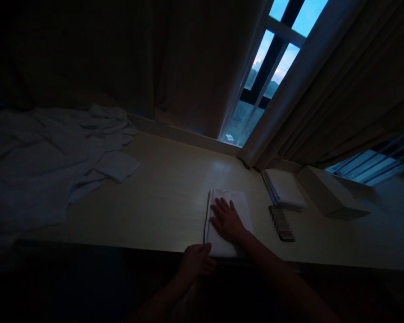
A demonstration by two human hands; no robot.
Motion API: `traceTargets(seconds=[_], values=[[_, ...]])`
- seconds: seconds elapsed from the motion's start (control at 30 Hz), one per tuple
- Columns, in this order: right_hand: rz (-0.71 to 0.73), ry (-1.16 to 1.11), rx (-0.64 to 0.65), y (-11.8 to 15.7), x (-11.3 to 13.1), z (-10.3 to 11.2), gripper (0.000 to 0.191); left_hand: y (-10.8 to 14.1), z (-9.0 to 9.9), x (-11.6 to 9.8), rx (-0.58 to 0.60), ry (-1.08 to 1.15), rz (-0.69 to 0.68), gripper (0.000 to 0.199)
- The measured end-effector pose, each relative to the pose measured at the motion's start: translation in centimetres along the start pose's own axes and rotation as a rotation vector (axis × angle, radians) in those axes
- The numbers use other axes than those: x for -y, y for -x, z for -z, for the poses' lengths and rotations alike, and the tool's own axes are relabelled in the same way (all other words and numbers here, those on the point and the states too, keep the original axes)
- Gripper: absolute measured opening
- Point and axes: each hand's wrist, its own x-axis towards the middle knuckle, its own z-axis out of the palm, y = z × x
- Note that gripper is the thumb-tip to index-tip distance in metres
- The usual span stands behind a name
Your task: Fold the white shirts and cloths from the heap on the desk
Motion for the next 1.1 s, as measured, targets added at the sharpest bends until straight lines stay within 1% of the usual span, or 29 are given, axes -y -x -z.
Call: traceTargets(seconds=[0.07,0.13,0.27,0.37,0.43,0.5,0.57,0.6,0.63,0.67,0.73,0.77,0.83,0.87,0.9,0.93,1.0,1.03,1.07,1.1], values=[[-0.04,0.001,0.053,-0.6,0.4,-0.3,0.053,-0.2,-0.1,0.0,-0.016,-0.015,-0.006,0.053],[-0.101,0.0,0.08,-1.7,-0.1,-0.7,0.052,-0.3,0.0,0.2,-0.015,-0.029,-0.024,0.052],[-0.212,-0.007,0.054,-4.2,-2.6,-1.6,0.051,-0.8,0.3,0.7,-0.011,-0.054,-0.075,0.053],[-0.258,-0.042,0.05,-5.8,-4.3,-1.7,0.054,-1.2,0.7,1.2,-0.012,-0.085,-0.11,0.057],[-0.289,-0.069,0.023,-6.3,-5.3,-1.2,0.057,-1.5,0.9,1.4,-0.02,-0.091,-0.136,0.059],[-0.357,-0.08,-0.09,-5.9,-6.4,-0.2,0.059,-1.6,1.0,1.6,-0.031,-0.07,-0.16,0.061],[-0.468,-0.069,-0.242,-3.8,-7.7,0.9,0.065,-1.7,1.1,1.6,-0.04,-0.047,-0.175,0.061],[-0.544,-0.071,-0.302,-2.1,-8.3,1.3,0.068,-1.6,1.1,1.6,-0.044,-0.051,-0.174,0.061],[-0.619,-0.079,-0.329,0.1,-8.9,1.6,0.071,-1.4,1.1,1.6,-0.042,-0.069,-0.173,0.059],[-0.719,-0.113,-0.32,2.6,-9.3,1.7,0.072,-1.2,1.1,1.4,-0.042,-0.111,-0.174,0.056],[-0.894,-0.27,-0.195,8.0,-9.4,1.3,0.067,-0.4,1.1,1.1,-0.112,-0.278,-0.225,0.048],[-0.932,-0.327,-0.139,10.5,-8.9,0.9,0.062,0.0,1.1,0.8,-0.174,-0.369,-0.269,0.044],[-0.993,-0.4,-0.119,14.3,-7.1,0.0,0.056,1.0,1.1,0.0,-0.334,-0.548,-0.393,0.038],[-1.022,-0.43,-0.136,15.4,-5.8,-0.4,0.053,1.3,1.1,-0.5,-0.395,-0.635,-0.483,0.036],[-1.035,-0.456,-0.161,15.9,-4.4,-0.6,0.05,1.5,0.9,-1.0,-0.417,-0.721,-0.594,0.035],[-1.043,-0.476,-0.196,16.1,-3.1,-0.7,0.046,1.5,0.7,-1.7,-0.405,-0.816,-0.722,0.034],[-1.019,-0.528,-0.273,15.7,-0.9,-0.5,0.04,0.7,-0.4,-3.1,-0.324,-1.042,-0.996,0.037],[-1.011,-0.555,-0.321,15.4,-0.2,-0.3,0.038,0.1,-1.1,-3.8,-0.262,-1.149,-1.094,0.041],[-1.01,-0.58,-0.358,15.2,0.2,-0.2,0.035,-0.7,-2.0,-4.5,-0.207,-1.254,-1.153,0.044],[-1.015,-0.608,-0.386,15.2,0.5,-0.1,0.034,-1.4,-3.0,-5.1,-0.161,-1.354,-1.178,0.047]])
